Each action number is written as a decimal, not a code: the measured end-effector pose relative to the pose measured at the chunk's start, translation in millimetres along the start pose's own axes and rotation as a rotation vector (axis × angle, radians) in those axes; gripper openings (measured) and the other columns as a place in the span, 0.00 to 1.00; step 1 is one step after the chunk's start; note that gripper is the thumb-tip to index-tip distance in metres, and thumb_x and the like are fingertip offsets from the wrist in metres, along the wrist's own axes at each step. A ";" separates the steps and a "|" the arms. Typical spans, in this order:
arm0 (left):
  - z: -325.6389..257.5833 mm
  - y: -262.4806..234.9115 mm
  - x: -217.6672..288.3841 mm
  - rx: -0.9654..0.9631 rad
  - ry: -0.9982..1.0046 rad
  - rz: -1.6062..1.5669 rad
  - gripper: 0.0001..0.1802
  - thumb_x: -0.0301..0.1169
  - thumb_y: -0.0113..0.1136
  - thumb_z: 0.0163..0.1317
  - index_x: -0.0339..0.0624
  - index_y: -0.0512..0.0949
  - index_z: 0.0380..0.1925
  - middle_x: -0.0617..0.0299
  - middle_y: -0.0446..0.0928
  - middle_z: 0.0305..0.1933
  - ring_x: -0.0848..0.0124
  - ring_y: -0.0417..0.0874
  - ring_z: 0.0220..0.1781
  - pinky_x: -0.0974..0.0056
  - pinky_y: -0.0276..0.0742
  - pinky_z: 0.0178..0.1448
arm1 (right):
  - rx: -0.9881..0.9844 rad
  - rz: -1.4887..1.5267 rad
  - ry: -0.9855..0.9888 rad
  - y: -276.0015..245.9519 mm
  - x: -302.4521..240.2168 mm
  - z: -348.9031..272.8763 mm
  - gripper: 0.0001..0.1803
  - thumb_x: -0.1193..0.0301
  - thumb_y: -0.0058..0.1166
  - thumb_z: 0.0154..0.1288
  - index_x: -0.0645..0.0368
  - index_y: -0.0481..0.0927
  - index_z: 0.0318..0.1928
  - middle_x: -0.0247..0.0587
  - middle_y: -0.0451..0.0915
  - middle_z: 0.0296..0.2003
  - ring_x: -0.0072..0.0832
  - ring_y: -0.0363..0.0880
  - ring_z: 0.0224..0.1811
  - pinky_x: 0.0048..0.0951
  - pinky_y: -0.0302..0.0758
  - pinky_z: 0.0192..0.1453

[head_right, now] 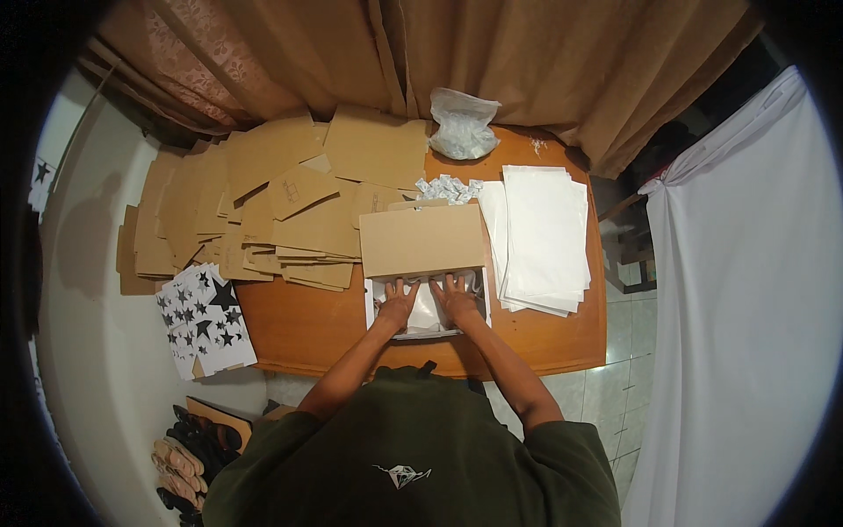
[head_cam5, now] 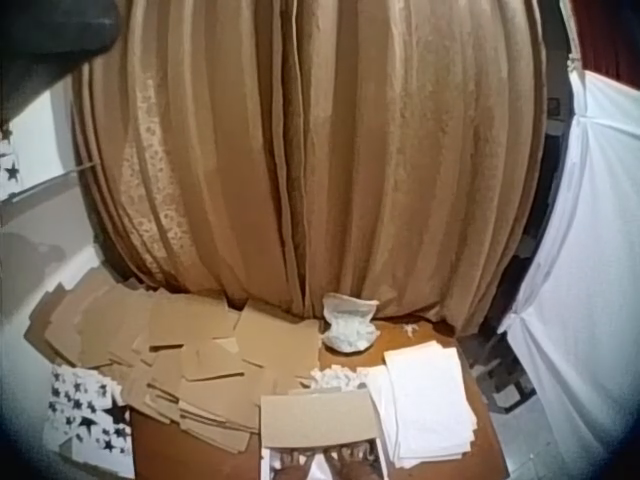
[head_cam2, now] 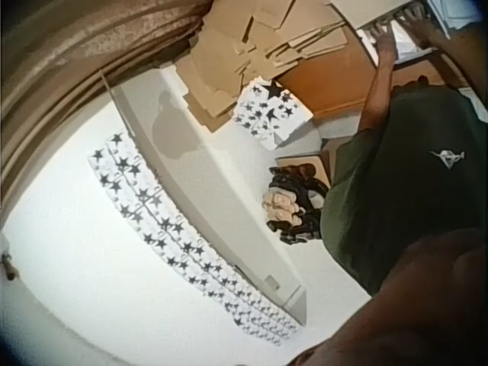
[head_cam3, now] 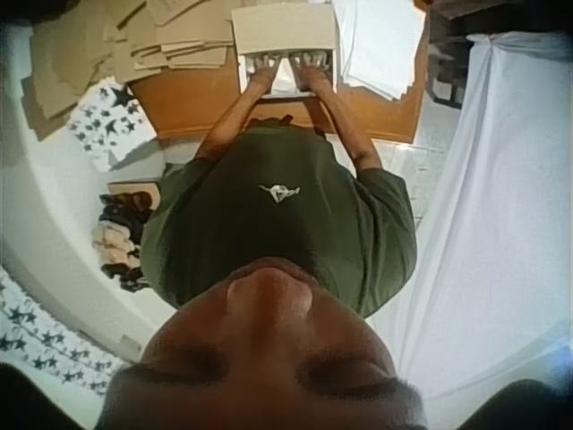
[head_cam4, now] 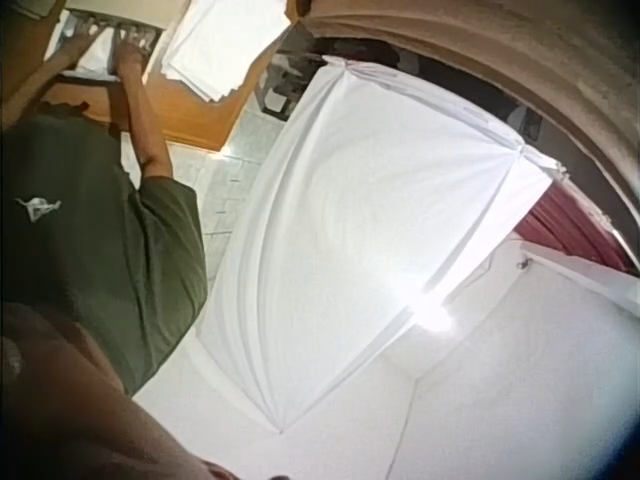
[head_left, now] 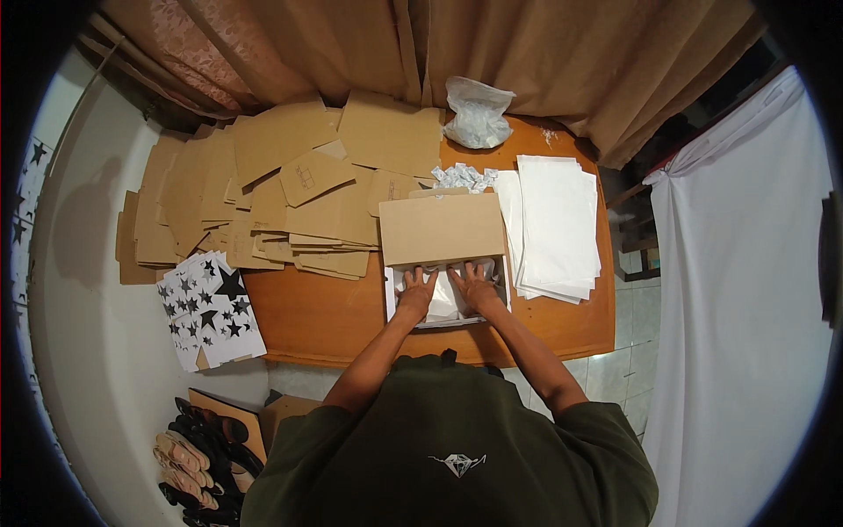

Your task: Folding cardboard shoe boxes and placing them on a shelf.

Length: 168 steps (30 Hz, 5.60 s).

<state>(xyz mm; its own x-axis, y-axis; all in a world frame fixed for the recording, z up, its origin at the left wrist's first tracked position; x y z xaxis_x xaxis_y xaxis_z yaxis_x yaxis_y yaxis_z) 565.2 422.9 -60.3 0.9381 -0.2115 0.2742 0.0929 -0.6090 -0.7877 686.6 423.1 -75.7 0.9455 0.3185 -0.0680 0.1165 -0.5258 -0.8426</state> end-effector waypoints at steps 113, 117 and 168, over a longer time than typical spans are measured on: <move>-11.7 -168.6 18.0 0.286 0.348 -1.047 0.17 0.29 0.70 0.63 0.34 0.80 0.49 0.51 0.85 0.44 0.69 0.89 0.41 0.64 0.83 0.45 | 0.591 1.245 -0.204 -171.3 26.3 -29.3 0.08 0.79 0.59 0.65 0.63 0.82 0.44 0.36 0.84 0.35 0.24 0.82 0.34 0.27 0.79 0.42; -49.8 -86.0 -14.1 0.143 0.151 -1.030 0.13 0.24 0.68 0.62 0.34 0.80 0.46 0.52 0.85 0.44 0.68 0.89 0.42 0.65 0.83 0.45 | 0.326 1.382 -0.129 -104.1 -18.6 -46.9 0.07 0.79 0.60 0.65 0.63 0.82 0.44 0.36 0.84 0.35 0.23 0.83 0.38 0.26 0.79 0.44; 41.7 -202.2 -56.5 0.282 0.061 -0.086 0.49 0.45 0.71 0.59 0.54 0.55 0.76 0.54 0.62 0.78 0.56 0.57 0.82 0.29 0.45 0.79 | 0.285 0.242 0.066 -192.8 46.4 55.0 0.67 0.41 0.76 0.42 0.42 0.53 0.80 0.51 0.60 0.76 0.54 0.52 0.80 0.85 0.43 0.72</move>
<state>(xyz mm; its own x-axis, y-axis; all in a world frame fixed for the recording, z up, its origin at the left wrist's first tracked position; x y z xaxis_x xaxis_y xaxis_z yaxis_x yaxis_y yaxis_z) 507.3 589.9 60.5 0.9017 -0.2191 0.3727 0.2685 -0.3918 -0.8800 691.2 582.7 54.3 0.9539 0.1552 -0.2568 -0.1934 -0.3363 -0.9217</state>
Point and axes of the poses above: each hand's wrist, its own z-axis towards the middle knuckle, its own y-axis out of the palm, x = y × z, the point moved 10 cm from there along z, towards the middle knuckle
